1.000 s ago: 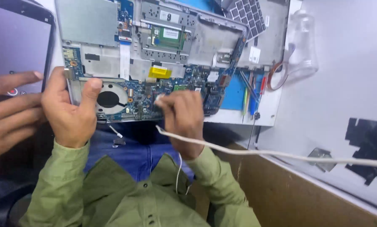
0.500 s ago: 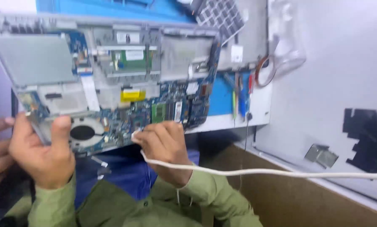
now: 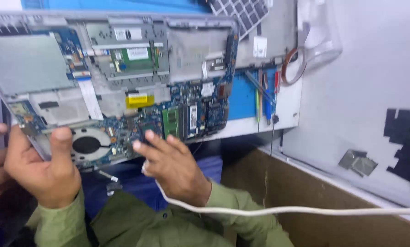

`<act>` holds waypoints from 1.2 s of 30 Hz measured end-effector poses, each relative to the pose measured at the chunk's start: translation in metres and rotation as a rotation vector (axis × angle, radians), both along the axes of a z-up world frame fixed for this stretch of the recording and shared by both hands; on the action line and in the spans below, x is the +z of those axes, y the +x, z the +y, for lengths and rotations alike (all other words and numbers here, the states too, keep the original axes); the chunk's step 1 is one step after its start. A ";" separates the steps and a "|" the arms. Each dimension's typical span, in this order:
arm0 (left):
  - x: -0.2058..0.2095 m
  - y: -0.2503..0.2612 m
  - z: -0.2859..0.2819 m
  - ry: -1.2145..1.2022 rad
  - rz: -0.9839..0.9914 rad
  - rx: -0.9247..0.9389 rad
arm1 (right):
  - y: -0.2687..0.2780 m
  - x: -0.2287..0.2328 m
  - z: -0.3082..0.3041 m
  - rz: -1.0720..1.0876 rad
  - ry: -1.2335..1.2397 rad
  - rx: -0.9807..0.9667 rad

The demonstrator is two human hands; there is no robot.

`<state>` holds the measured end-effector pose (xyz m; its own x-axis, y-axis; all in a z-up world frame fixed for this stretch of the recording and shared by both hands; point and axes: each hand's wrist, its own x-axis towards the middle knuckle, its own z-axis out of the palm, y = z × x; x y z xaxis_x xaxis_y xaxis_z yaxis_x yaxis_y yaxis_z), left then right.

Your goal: Applying thermal paste to a laptop CPU and connecting internal motherboard cables during a repair process.

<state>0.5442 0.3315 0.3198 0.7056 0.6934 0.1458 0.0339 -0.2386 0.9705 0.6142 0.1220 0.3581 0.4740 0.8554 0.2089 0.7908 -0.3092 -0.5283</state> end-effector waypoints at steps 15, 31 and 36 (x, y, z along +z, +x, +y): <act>-0.003 -0.004 -0.001 -0.069 0.075 0.036 | 0.023 -0.011 -0.013 0.169 0.243 0.195; 0.001 -0.002 0.000 -0.093 0.090 0.066 | 0.048 -0.002 0.017 -0.248 0.042 -0.173; 0.002 -0.006 0.000 -0.050 0.114 0.075 | 0.024 0.015 -0.009 -0.282 0.088 -0.028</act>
